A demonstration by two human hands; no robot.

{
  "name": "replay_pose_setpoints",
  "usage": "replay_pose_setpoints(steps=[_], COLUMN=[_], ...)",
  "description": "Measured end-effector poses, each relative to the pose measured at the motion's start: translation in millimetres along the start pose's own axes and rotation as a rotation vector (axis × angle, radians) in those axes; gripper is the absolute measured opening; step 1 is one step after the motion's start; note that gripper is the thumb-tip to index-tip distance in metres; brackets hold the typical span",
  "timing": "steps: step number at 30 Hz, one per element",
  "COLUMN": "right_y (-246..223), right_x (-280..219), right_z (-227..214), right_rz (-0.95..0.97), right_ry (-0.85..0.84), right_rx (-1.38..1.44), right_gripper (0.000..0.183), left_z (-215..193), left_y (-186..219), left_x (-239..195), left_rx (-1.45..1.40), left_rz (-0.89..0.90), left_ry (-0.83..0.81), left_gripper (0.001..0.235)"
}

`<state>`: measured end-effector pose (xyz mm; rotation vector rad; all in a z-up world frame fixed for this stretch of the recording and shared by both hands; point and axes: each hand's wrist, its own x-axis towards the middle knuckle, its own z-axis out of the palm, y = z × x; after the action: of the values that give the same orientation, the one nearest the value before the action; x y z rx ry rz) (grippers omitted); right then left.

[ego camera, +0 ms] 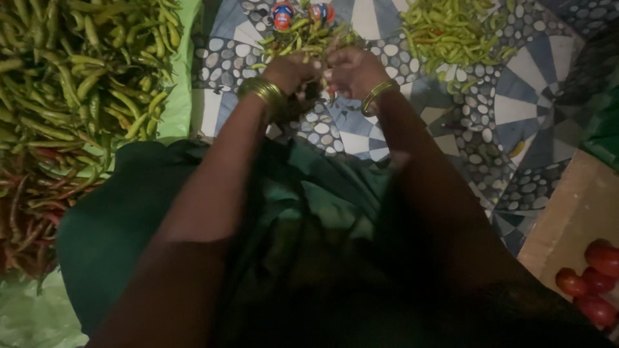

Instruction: The person sits on the floor and sorts green chilies by hand, separating them into piles. The hands pick up chilies from a large pile and place them into smaller piles on the patterned floor.

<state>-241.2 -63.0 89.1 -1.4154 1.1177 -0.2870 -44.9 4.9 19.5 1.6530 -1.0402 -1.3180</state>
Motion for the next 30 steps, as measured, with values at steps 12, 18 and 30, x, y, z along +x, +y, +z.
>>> replay_pose_setpoints(steps=[12,18,30], right_y=[-19.5,-13.1,-5.5], right_x=[-18.5,-8.1,-9.4], right_z=[18.4,11.0,10.0], right_rz=[-0.159,-0.075,0.054], right_ry=[-0.022,-0.068,-0.237], right_rx=[-0.060,0.084,0.371], right_gripper=[0.024,0.011,0.014], left_z=[-8.0,-18.0,-25.4], left_y=[68.0,77.5,81.6], left_x=[-62.3,-72.2,-71.7], left_rx=[-0.073,-0.193,0.050], left_rz=[-0.236,-0.206,-0.231], left_ry=[-0.010,-0.040,-0.102], left_gripper=[0.025,0.029,0.048])
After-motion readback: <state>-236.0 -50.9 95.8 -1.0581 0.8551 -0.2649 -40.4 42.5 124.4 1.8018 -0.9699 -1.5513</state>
